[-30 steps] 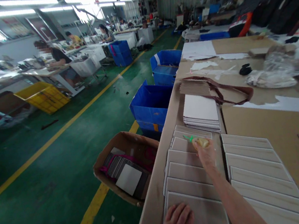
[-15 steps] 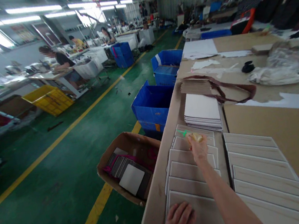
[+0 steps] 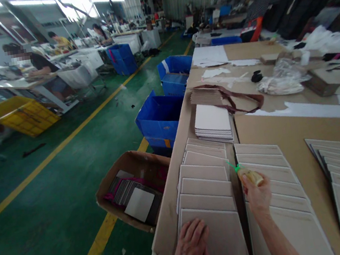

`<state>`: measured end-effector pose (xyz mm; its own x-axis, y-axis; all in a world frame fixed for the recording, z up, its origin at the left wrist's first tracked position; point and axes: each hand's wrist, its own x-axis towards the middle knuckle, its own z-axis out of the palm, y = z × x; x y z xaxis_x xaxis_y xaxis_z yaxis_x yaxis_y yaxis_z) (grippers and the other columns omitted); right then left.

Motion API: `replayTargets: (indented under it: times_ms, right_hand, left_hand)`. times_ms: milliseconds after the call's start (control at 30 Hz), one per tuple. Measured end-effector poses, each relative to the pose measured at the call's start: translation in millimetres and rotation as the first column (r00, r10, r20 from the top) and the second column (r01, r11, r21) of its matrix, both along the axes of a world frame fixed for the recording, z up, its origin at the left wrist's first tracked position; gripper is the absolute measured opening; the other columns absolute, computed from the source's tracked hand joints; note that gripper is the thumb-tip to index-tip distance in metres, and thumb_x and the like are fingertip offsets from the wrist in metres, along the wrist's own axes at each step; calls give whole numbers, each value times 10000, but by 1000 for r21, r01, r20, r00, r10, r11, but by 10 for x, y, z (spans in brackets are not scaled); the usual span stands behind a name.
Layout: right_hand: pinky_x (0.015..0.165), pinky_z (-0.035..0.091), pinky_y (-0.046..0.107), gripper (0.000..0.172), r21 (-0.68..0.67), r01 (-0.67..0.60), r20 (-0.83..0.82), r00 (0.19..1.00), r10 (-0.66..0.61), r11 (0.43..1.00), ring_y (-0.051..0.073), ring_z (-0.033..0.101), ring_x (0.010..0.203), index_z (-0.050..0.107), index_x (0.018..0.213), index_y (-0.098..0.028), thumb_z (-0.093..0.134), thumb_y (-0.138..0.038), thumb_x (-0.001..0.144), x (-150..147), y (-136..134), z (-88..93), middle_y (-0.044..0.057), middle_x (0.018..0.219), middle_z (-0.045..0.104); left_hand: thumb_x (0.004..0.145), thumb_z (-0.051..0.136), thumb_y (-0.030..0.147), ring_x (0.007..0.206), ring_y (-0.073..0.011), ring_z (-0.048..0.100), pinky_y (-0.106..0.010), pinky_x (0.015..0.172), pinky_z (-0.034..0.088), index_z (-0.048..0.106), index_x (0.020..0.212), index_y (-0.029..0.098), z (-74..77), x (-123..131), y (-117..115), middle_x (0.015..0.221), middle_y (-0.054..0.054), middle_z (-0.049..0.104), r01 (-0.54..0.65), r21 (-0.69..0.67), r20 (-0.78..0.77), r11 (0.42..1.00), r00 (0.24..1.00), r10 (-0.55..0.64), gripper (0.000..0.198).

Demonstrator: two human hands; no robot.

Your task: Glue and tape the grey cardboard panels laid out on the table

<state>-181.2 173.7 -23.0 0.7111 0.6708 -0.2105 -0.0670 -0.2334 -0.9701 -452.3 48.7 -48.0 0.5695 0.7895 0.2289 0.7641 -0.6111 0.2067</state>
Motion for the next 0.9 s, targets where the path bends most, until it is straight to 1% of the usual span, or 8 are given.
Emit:
replayTargets:
  times_ms: [100,167,300,433,533,633,800,900]
  right_hand:
    - [402,460,246,685,-130,32,140,990,-14,991,121,534,441,522,1153,-228,755,-570,606,-3,36,5,-34,746,606]
    - [423,477,262,699,-180,17,183,983,16,984,133,548,451,523,1173,-225,744,-582,614,0,57,12,-29,747,620]
    - [440,478,280,717,-222,-13,208,976,60,975,149,550,442,527,1203,-216,731,-589,625,-34,82,42,-24,719,638]
    - [435,466,279,662,-251,-54,234,966,115,966,162,561,445,540,1185,-222,711,-566,646,-195,142,129,-16,728,641]
    - [433,463,276,639,-255,-84,226,964,144,963,165,567,457,538,1176,-228,706,-546,647,-366,215,188,-14,735,640]
    - [429,460,275,653,-247,-126,192,966,176,961,158,556,447,528,1187,-222,704,-546,649,-538,312,186,-12,740,644]
    - [454,456,265,616,-184,-202,183,955,235,962,150,560,475,547,1155,-201,694,-555,673,-814,525,64,2,761,654]
    - [493,469,259,600,-153,-202,183,956,228,967,147,572,517,550,1141,-200,700,-542,671,-956,648,4,5,777,657]
  left_hand:
    - [803,537,202,1294,-222,422,-396,1081,363,508,1334,233,-8,-2,2,1386,-31,532,4,7,3,1000,1000,-4,533]
    - [801,534,199,1293,-225,425,-402,1078,366,499,1345,230,-6,-3,3,1386,-35,532,4,4,-1,1000,1000,-4,547]
    - [785,526,178,1304,-224,416,-413,1082,361,481,1363,224,14,-9,3,1402,-29,521,14,-15,-24,1000,1000,-14,582]
    - [793,525,186,1298,-227,422,-416,1081,362,493,1350,222,19,-13,-3,1394,-29,528,5,-19,3,1000,1000,-5,559]
    - [798,523,193,1284,-234,437,-424,1073,373,501,1344,217,11,-9,-7,1378,-37,542,4,-26,22,1000,1000,-3,547]
    - [791,518,184,1281,-240,440,-435,1069,381,505,1342,214,14,-4,-7,1381,-32,543,4,-33,28,999,1000,-4,552]
    - [777,532,198,1263,-247,461,-445,1068,389,513,1334,210,34,-3,4,1371,-39,553,16,-48,41,999,999,-14,558]
    - [779,535,205,1262,-245,465,-435,1067,393,512,1334,211,36,-6,10,1371,-39,554,19,-55,39,998,999,-17,555]
